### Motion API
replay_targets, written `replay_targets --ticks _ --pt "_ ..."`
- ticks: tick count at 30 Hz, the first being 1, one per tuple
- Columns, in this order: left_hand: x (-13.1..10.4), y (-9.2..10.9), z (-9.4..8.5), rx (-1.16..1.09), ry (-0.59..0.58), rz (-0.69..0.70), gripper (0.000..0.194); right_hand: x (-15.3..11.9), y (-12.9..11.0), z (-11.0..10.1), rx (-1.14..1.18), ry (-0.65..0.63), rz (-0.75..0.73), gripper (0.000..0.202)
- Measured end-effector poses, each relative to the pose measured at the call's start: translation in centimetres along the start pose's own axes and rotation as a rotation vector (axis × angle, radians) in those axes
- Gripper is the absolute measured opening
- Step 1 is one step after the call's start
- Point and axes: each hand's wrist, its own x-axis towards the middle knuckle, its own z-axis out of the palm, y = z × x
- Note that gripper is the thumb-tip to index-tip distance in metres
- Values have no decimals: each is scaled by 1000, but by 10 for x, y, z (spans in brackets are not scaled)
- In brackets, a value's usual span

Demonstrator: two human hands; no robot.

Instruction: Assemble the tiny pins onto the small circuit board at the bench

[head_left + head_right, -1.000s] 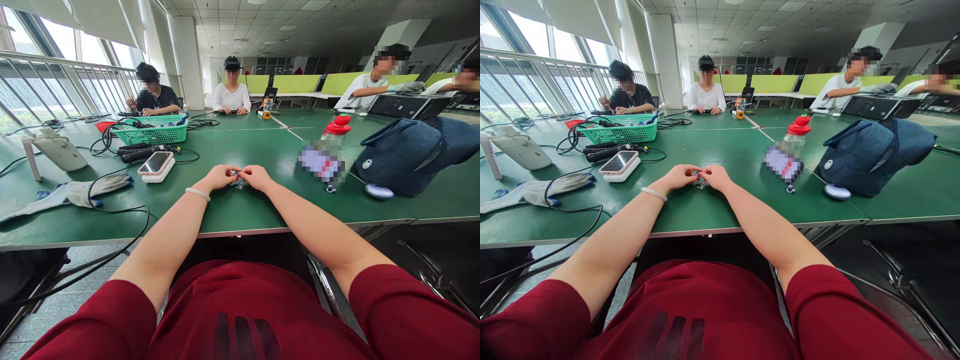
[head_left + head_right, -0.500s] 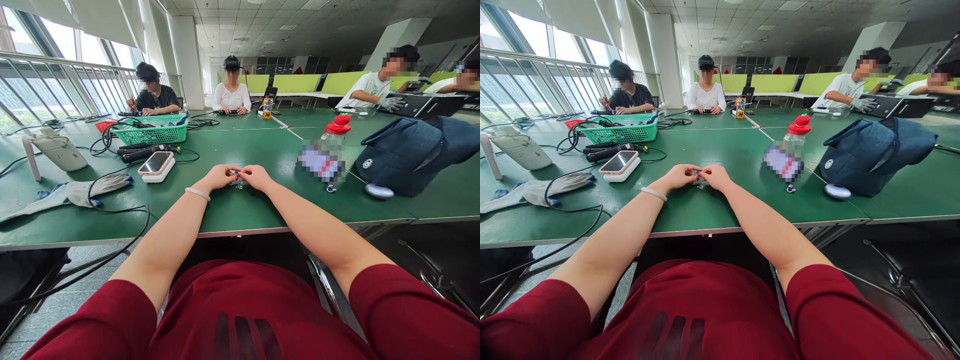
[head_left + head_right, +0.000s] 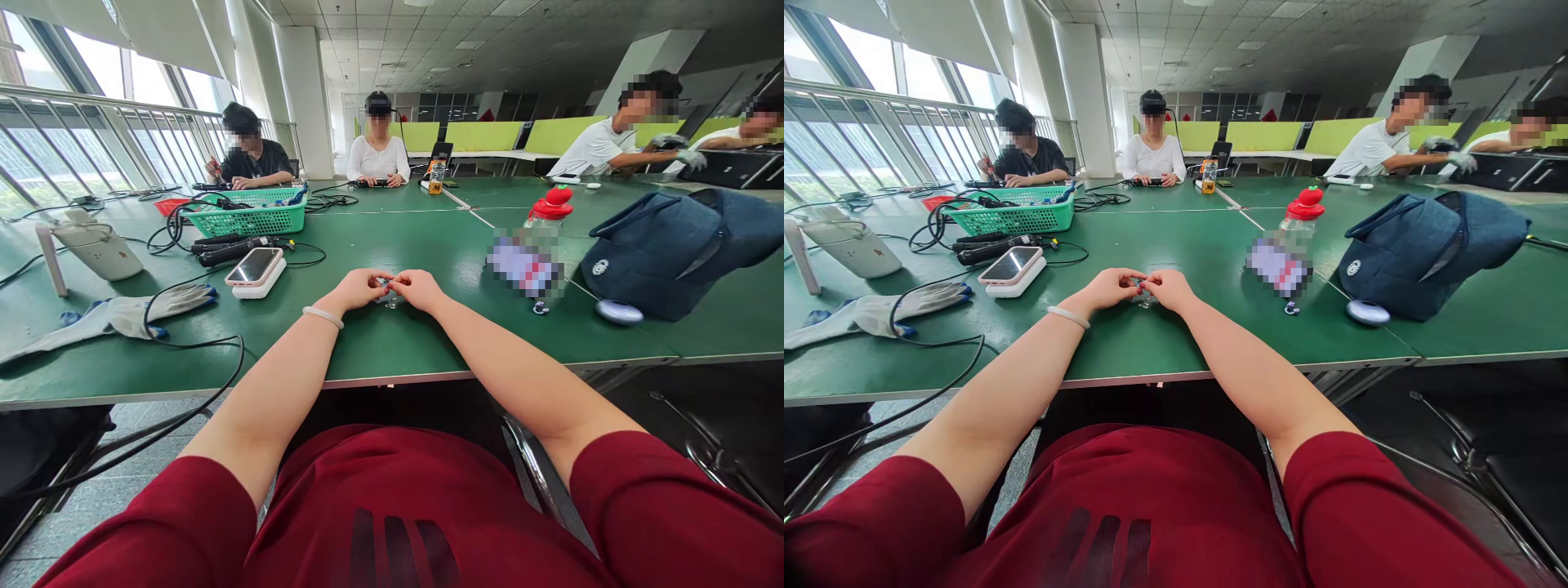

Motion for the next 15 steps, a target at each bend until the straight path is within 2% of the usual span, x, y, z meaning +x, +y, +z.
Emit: replay_targets --ticks 15 --pt "1 -5 1 -11 2 16 47 0 0 0 -109 22 -52 22"
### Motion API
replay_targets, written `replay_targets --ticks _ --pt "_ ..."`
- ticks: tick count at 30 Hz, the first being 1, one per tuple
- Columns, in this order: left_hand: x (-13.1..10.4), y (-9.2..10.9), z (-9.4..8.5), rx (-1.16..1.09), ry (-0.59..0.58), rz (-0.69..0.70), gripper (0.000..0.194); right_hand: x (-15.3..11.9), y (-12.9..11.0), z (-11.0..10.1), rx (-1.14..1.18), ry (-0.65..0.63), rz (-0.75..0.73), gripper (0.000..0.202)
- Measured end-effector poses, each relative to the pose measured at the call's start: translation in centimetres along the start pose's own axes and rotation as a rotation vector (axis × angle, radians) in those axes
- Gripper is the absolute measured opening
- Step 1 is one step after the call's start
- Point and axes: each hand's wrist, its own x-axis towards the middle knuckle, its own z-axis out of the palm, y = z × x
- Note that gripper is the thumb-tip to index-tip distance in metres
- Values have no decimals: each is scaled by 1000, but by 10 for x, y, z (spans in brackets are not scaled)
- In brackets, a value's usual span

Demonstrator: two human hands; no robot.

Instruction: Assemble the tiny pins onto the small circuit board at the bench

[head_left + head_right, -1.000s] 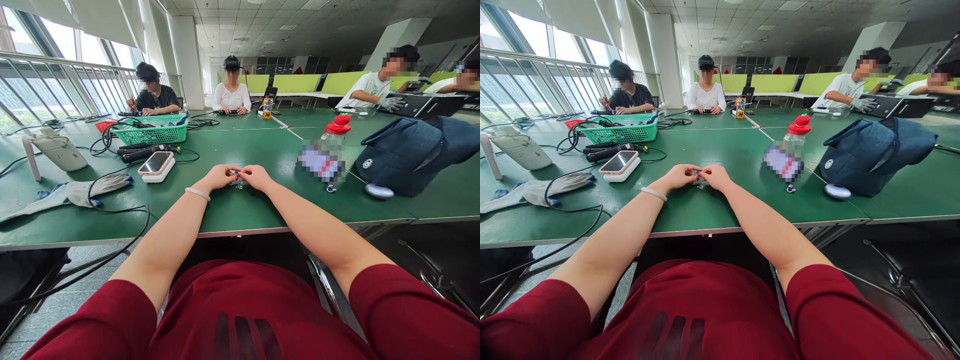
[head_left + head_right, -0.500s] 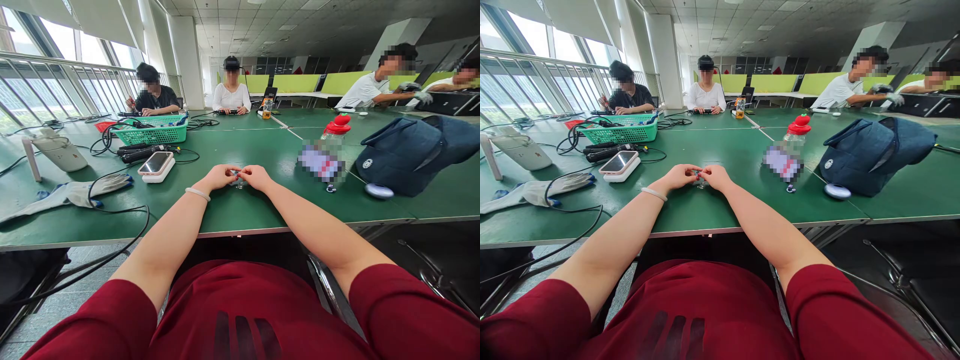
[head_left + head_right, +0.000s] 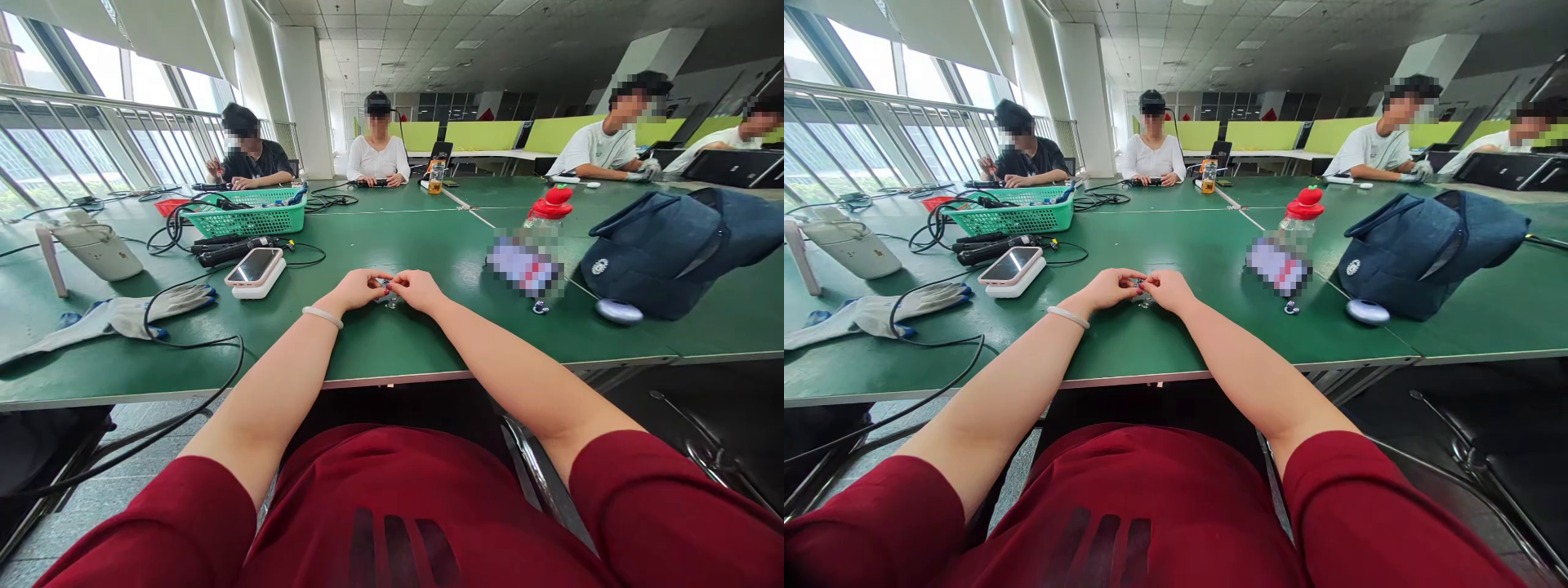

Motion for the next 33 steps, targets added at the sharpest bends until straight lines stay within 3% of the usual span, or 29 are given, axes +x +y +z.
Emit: replay_targets --ticks 10,33 --pt "-1 4 -1 17 5 -9 45 0 -1 2 -15 8 29 21" --pt "1 -5 -3 -181 -9 -35 49 1 -4 -2 57 -35 -2 25"
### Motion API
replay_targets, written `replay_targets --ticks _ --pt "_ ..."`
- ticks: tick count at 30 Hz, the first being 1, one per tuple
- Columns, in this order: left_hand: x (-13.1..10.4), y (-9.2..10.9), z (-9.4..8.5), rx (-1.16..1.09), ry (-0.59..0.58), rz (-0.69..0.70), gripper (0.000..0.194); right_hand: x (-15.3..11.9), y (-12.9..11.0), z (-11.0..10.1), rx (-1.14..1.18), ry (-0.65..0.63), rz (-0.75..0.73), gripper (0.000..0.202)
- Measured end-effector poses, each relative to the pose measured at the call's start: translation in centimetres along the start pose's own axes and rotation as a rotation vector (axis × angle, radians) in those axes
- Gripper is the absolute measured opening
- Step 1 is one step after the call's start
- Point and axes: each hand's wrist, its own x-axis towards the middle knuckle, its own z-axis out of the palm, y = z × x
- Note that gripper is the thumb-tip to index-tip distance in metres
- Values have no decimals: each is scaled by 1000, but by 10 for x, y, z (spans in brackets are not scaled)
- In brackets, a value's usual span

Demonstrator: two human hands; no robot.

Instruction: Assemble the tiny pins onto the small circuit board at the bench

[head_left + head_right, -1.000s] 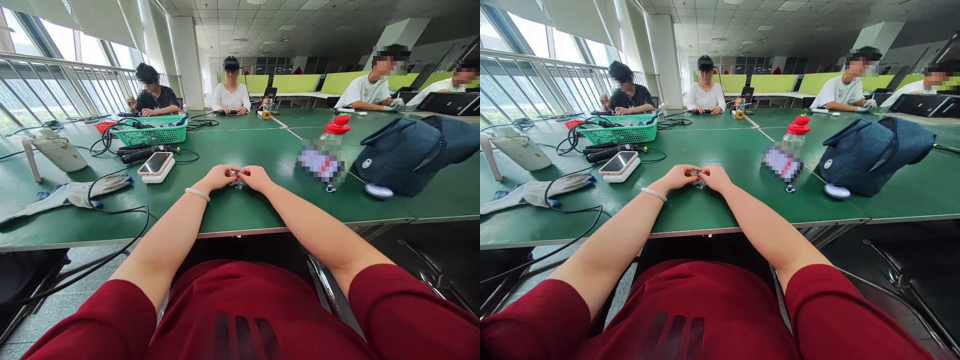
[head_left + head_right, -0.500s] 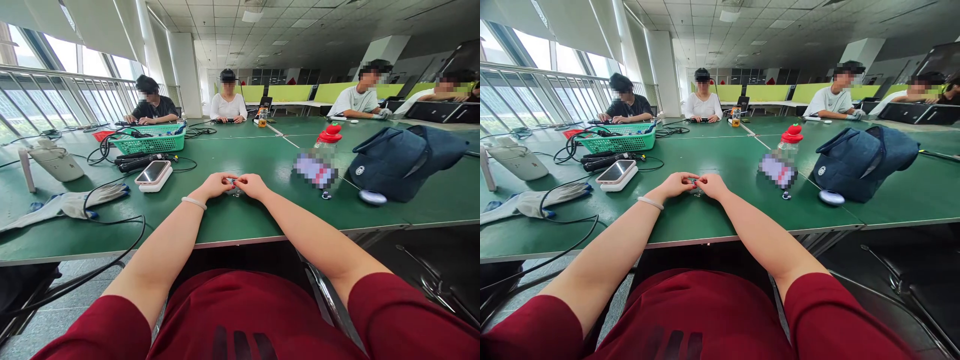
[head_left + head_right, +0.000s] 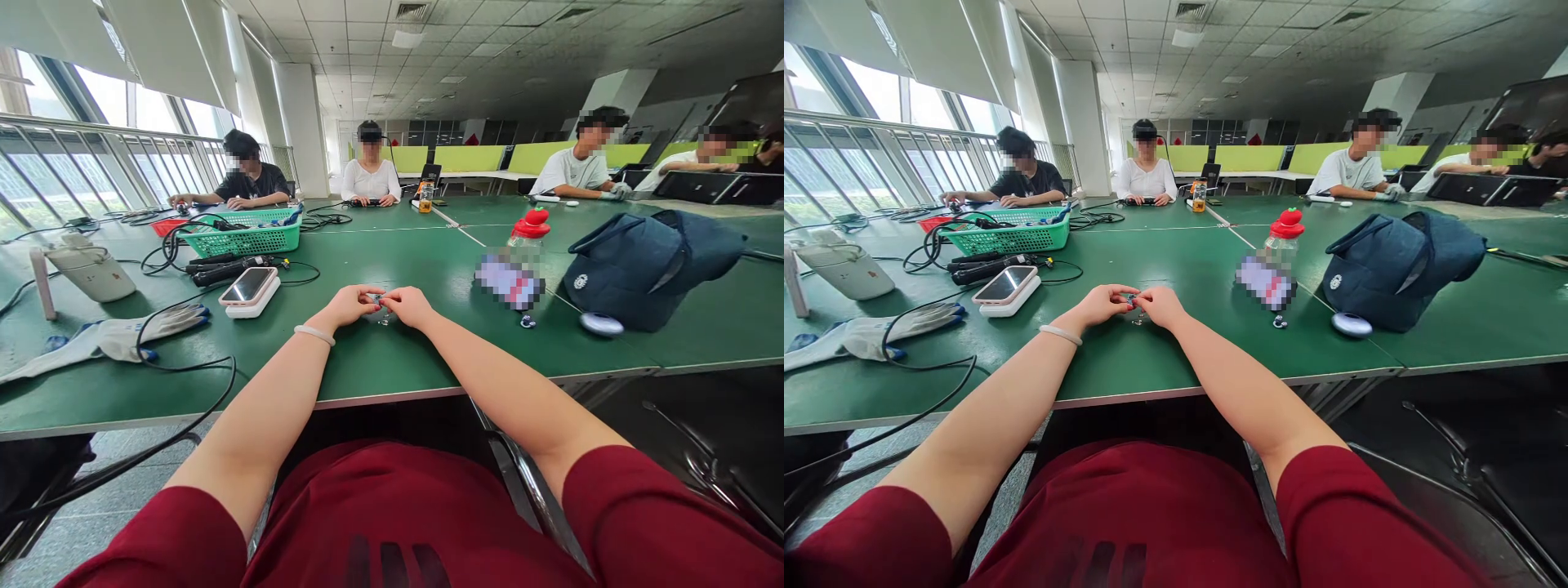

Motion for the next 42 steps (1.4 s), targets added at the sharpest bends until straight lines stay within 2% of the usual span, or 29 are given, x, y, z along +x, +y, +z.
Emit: replay_targets --ticks 18,29,37,42 --pt "-2 10 2 -74 17 -34 49 6 12 4 92 41 32 25" --pt "-3 10 0 59 54 -2 46 6 13 4 176 45 70 26" --pt "-2 6 0 123 51 22 47 1 6 2 84 48 38 27" --pt "-3 10 0 192 52 38 44 1 6 2 24 43 31 27"
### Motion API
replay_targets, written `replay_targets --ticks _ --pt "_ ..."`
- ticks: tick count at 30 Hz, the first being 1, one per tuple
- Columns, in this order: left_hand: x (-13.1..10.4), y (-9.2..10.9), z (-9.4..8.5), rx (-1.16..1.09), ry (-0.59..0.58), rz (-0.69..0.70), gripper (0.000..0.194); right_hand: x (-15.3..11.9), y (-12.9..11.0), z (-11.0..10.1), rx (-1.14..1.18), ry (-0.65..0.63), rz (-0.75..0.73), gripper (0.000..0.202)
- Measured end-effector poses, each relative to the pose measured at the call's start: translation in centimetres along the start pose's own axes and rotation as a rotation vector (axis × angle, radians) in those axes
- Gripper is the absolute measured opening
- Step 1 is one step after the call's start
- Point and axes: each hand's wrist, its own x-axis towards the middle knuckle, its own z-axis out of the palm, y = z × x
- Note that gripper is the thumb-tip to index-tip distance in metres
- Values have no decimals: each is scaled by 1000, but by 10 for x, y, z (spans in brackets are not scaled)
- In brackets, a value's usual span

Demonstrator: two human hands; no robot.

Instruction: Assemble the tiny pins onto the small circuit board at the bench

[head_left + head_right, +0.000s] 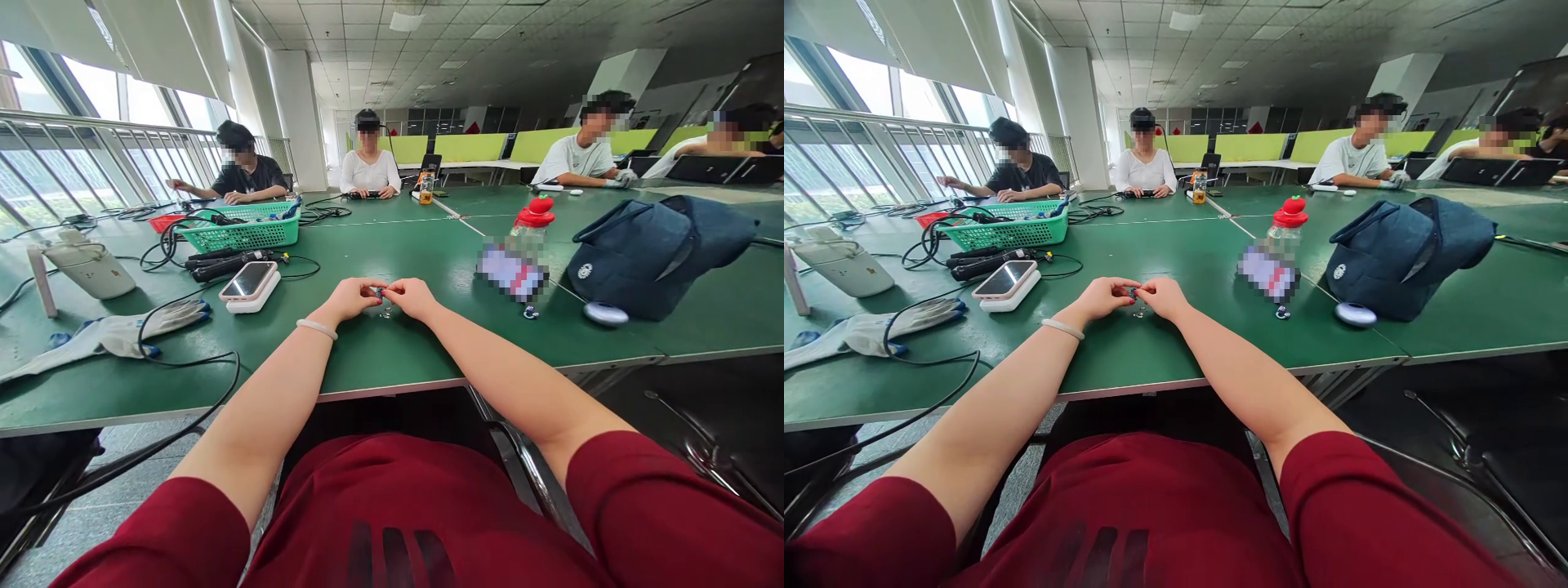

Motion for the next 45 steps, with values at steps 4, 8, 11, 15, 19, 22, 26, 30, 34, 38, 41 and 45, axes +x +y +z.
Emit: replay_targets --ticks 4,8,11,15,19,22,26,30,34,38,41,45 --pt "-1 2 0 -54 4 -7 44 0 0 1 16 14 -21 28" --pt "-1 -1 1 -167 -12 -2 46 0 0 3 60 27 -45 26" --pt "-1 -3 2 -174 -25 21 47 0 0 3 87 14 -63 24" --pt "-1 -1 2 -145 -22 26 46 -1 -3 0 88 -1 -78 21" --pt "-1 1 0 -134 -27 1 46 -2 -7 -5 36 -45 -69 23" --pt "-2 2 -1 -140 -19 -32 42 1 -3 -8 -26 -52 -57 22" --pt "-1 2 -2 -146 68 -116 31 5 7 -10 -59 -42 -3 17" --pt "0 2 -3 -159 109 -154 25 5 11 -13 -115 -97 32 20" --pt "1 1 -2 -142 86 -146 25 4 9 -14 -170 -163 11 18" --pt "2 -4 1 -84 67 -103 32 3 6 -11 -265 -171 -39 15" --pt "4 -7 3 -77 32 -98 33 2 4 -7 -332 -167 -79 10" --pt "3 -5 4 -111 0 -116 31 1 1 -3 -429 -154 -135 11"
